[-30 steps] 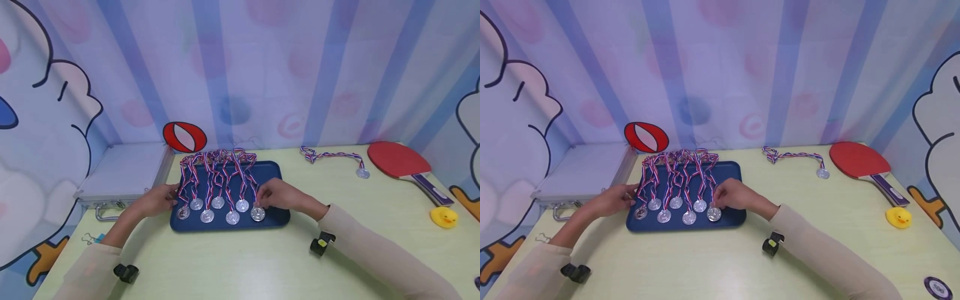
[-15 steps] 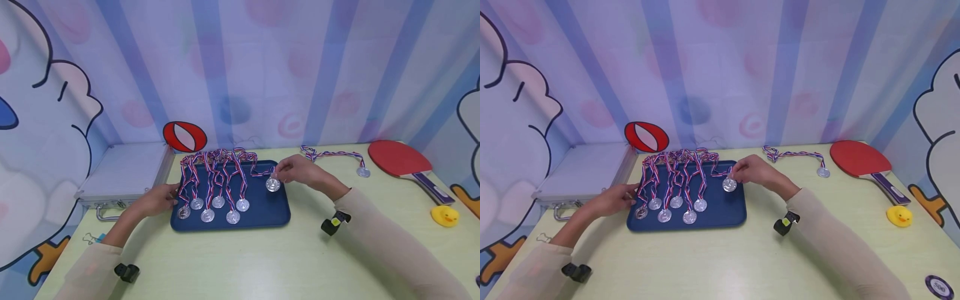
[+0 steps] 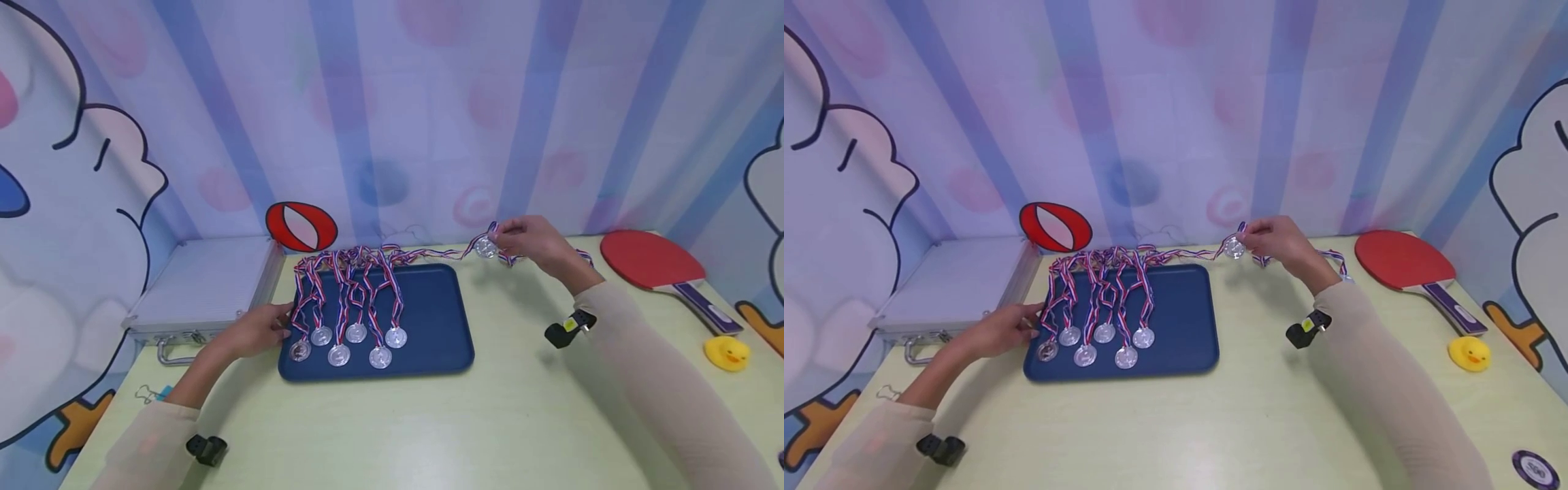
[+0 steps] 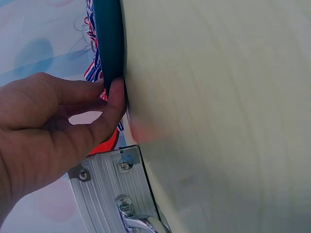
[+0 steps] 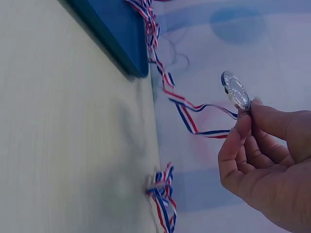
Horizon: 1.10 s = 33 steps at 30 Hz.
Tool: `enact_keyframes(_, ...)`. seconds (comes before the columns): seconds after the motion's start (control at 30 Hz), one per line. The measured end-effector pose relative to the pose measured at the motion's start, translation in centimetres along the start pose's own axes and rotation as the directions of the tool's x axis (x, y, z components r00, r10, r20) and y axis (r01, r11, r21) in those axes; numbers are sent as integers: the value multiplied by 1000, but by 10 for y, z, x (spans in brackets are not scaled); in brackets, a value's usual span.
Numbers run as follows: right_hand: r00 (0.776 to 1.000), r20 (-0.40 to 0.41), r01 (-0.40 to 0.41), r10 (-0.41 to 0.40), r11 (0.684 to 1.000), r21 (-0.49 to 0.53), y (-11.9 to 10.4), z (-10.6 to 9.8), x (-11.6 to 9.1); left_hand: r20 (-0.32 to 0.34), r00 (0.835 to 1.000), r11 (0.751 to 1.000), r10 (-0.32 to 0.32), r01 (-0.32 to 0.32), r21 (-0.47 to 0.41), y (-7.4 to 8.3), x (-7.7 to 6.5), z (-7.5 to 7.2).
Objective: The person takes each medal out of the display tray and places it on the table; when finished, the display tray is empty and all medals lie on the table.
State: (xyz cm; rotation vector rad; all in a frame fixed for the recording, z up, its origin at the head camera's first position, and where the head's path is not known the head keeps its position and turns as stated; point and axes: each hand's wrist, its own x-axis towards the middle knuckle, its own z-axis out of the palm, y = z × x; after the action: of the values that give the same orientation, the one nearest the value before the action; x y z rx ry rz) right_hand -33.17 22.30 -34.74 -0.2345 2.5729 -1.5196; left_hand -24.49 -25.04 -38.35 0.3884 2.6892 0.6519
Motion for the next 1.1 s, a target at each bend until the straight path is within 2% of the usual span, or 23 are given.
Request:
enact_keyframes(0.17,998,-55,-18,17,1000,-19,10,-19,-1,3,1000,1000,-8,8,-1,-1,0,0)
enact_keyframes(0.43,995,-98,-10,9,1000,-16,30,-42,-4,15,1000,1000,-22,22,-14,0,1,0)
enact_keyframes(0.63,995,-94,-43,34,995,-88,37,-58,-12,14,999,999,-30,31,-18,-1,1,1)
enact_keyframes(0.77,996,-93,-25,12,990,-138,46,-68,-13,15,999,999,-33,33,-25,0,0,1)
enact_keyframes(0.93,999,-39,-6,-2,980,-199,62,-83,-15,13,1000,999,-28,28,-20,1,-1,0)
enact_keyframes(1.1,994,81,-44,71,955,-295,75,-94,-20,13,1000,1000,-29,29,-12,3,-1,0)
